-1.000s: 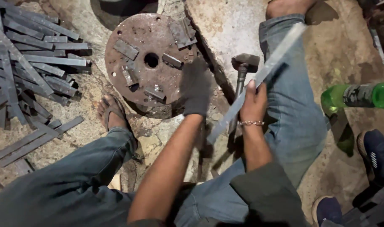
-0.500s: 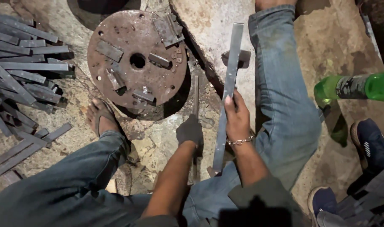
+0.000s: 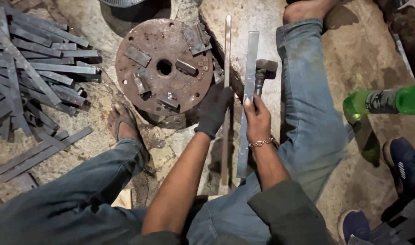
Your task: The recorder uses a hammer and a manual bending jig on a stone floor to shape metal strips.
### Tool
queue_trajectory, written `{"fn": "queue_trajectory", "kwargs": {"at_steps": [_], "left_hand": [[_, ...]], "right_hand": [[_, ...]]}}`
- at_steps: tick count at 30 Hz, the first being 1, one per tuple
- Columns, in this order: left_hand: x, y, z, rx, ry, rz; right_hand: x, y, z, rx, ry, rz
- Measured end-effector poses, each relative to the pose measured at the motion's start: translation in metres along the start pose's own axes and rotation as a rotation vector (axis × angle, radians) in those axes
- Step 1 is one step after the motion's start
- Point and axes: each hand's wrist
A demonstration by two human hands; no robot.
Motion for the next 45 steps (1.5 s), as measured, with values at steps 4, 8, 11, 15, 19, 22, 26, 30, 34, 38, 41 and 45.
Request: {"fn": "queue_trajectory", "kwargs": {"at_steps": [4, 8, 11, 15, 19, 22, 26, 30, 34, 38, 41, 45], "left_hand": [[0.006, 0.012, -0.006, -0.039, 0.072, 0.287], [0.008, 0.009, -0.004, -0.024, 0.124, 0.297], [0.005, 0.010, 0.000, -0.066, 0.110, 0.364], [0.008, 0.002, -0.002, -0.091, 0.120, 0.415], [0.008, -0.002, -0.001, -0.017, 0.128, 0.343], [0.013, -0.007, -0.001, 0.036, 0.118, 0.294], [0.009, 0.010, 0.001, -0.075, 0.126, 0.326], [0.009, 0.008, 0.002, -0.052, 0.114, 0.305], [0.006, 0.013, 0.003, -0.070, 0.116, 0.322], [0.008, 0.010, 0.001, -0.085, 0.120, 0.331], [0.005, 0.015, 0.001, -0.093, 0.108, 0.320], [0.004, 0.016, 0.001, -0.065, 0.095, 0.276]], "right_hand": [[0.005, 0.006, 0.003, 0.072, -0.049, -0.116], [0.012, 0.013, 0.008, 0.026, -0.066, -0.103], [0.016, 0.001, 0.014, 0.043, -0.106, -0.117], [0.018, -0.004, 0.014, 0.040, -0.124, -0.147], [0.019, -0.002, 0.012, 0.081, -0.118, -0.144], [0.018, 0.000, 0.007, 0.059, -0.107, -0.129], [0.017, -0.004, 0.006, 0.048, -0.116, -0.121], [0.017, -0.001, 0.005, 0.057, -0.108, -0.122], [0.018, -0.004, 0.006, 0.093, -0.113, -0.130], [0.018, -0.003, 0.004, 0.077, -0.120, -0.135], [0.018, -0.001, 0.003, 0.073, -0.135, -0.156], [0.018, 0.000, 0.003, 0.086, -0.135, -0.148]]}}
Point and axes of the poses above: each hand's wrist, its own z-axis away from the middle knuckle, its own x-axis out of the palm, y = z × x, and after that the axes turned 14 degrees about y, right-handed
